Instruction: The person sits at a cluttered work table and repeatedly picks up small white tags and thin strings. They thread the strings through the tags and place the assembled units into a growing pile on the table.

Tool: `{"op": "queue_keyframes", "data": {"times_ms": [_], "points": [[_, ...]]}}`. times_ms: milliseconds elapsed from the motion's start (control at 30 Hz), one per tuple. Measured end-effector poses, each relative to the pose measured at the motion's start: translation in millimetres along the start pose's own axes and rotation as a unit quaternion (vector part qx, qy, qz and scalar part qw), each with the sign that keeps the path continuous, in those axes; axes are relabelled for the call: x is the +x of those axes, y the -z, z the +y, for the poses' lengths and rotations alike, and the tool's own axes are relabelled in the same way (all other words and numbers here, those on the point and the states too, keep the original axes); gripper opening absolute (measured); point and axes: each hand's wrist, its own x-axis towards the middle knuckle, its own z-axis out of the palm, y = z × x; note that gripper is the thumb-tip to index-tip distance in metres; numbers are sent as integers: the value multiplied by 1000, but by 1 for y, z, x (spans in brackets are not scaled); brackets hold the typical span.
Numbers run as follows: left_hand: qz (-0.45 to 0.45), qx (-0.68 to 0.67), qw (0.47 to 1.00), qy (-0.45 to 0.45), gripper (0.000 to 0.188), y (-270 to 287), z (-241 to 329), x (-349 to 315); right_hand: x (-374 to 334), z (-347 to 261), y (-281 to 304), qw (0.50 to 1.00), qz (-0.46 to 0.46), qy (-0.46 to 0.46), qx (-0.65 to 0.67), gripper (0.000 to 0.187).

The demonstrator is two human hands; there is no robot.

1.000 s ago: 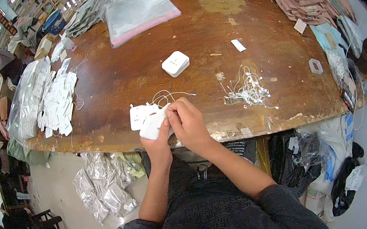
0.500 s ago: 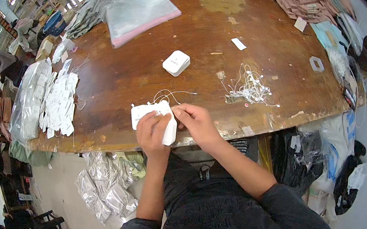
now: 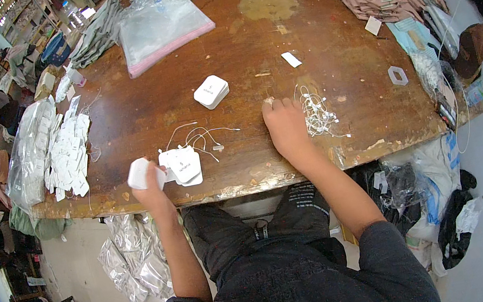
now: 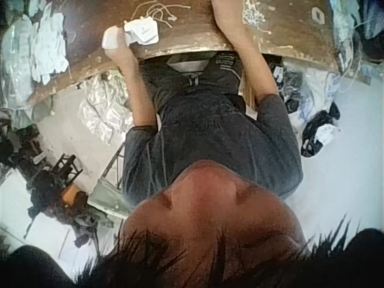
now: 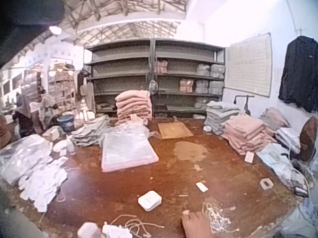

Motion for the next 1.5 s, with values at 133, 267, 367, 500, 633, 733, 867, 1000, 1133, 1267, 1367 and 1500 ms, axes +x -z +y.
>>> {"op": "queue_keyframes", "data": {"times_ms": [133, 267, 367, 500, 633, 733, 867, 1000, 1133, 1267, 1367, 1500], "points": [[-38, -155, 986, 38, 35, 7, 6, 0, -3, -19, 25, 942, 91, -6, 323, 14], [-86, -104, 989, 68, 33, -10, 2, -24, -27, -88, 26, 872, 76, 146, 462, 16], [-115, -91, 987, 65, 33, -16, 0, -36, -30, -95, 16, 881, 79, 13, 466, 16], [-151, -186, 961, 137, 36, -12, 2, -37, -22, -71, 23, 869, 153, -40, 470, 8], [-167, -176, 961, 134, 37, -21, 2, -39, -15, -73, 42, 805, 9, -79, 588, 7], [-123, -100, 986, 58, 33, -33, 1, -49, -19, -95, 43, 751, 4, -131, 648, 7], [-120, -51, 991, 14, 24, -41, 4, -60, -28, -117, 33, 754, 4, -87, 652, 11], [-119, -51, 992, 1, 21, -43, 7, -63, -26, -126, 29, 778, 36, -61, 624, 10], [-110, -64, 992, -6, 19, -44, 6, -62, -24, -128, 31, 808, 46, -23, 587, 7], [-112, -50, 992, -7, 17, -41, 5, -63, -24, -129, 33, 821, 61, 11, 567, 5], [-131, -21, 991, -10, 20, -38, 6, -64, -23, -127, 35, 818, 44, 19, 573, 6], [-133, 162, 942, -263, 18, -34, 7, -60, -17, -119, 37, 817, 32, 43, 574, 8]]}}
